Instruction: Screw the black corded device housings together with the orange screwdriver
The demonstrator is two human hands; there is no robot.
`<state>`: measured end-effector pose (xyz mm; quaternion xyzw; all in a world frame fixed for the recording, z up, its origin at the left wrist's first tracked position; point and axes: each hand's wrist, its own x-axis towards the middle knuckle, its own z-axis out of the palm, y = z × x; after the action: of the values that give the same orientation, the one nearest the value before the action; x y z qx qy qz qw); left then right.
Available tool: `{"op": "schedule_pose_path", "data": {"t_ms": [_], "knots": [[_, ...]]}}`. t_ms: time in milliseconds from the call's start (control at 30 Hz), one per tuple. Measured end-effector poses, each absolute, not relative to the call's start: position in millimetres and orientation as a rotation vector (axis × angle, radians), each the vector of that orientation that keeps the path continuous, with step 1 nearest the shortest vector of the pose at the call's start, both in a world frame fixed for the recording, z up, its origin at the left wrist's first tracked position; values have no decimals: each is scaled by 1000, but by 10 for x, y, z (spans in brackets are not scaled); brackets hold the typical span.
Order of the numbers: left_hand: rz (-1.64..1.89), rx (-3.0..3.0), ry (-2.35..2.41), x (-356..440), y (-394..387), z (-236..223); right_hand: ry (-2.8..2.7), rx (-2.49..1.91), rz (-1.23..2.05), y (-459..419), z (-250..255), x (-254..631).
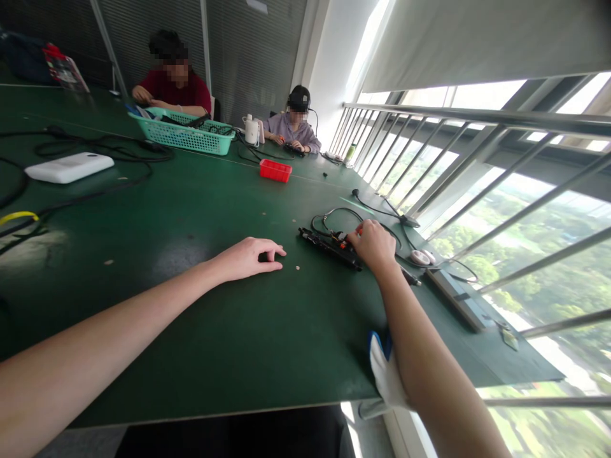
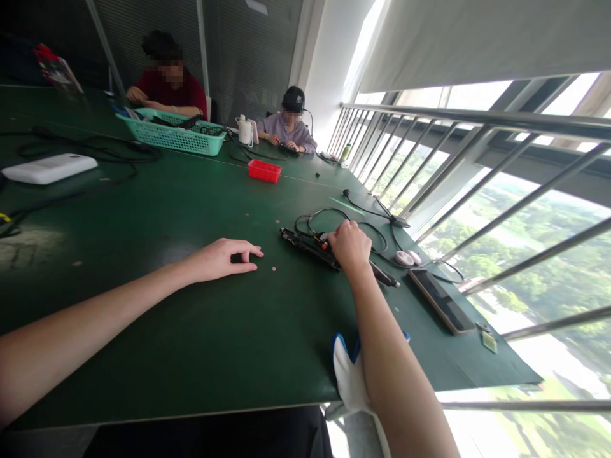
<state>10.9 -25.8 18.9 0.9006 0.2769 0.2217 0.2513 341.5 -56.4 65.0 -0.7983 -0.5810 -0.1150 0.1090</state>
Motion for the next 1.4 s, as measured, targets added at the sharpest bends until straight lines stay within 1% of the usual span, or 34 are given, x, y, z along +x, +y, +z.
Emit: {"op": "schedule_pose_path", "data": {"t_ms": [100,200,267,367,500,567,633,767,833,1033,1400], "knots": [[638,2461,879,113,-275,185,-1894,-2061,-205,-617,682,3249],[586,2442,1047,105,-295,192,-1983,-1800,-57,-642,689,3139],[496,2440,1102,101,-304,203,-1948,-1834,-28,-636,678,3153],[383,2474,1074,98,-298,208,-2001,-2014,36,-601,630,3265],[407,2547,974,97,-259,168,-2111,-2139,162,-567,587,3368],[461,2555,935,98,-232,143,-2107,-2176,147,-585,628,3388],[513,2553,885,102,-203,125,-2035,-2225,62,-633,719,3430],[589,2526,747,109,-161,121,-1691,-2437,-294,-757,928,3618],[600,2506,729,107,-156,128,-1608,-2535,-364,-784,964,3727],[614,2491,743,98,-172,149,-1810,-2590,-155,-703,812,3891],[612,2483,740,94,-170,126,-1951,-2489,-143,-710,777,3838]]}}
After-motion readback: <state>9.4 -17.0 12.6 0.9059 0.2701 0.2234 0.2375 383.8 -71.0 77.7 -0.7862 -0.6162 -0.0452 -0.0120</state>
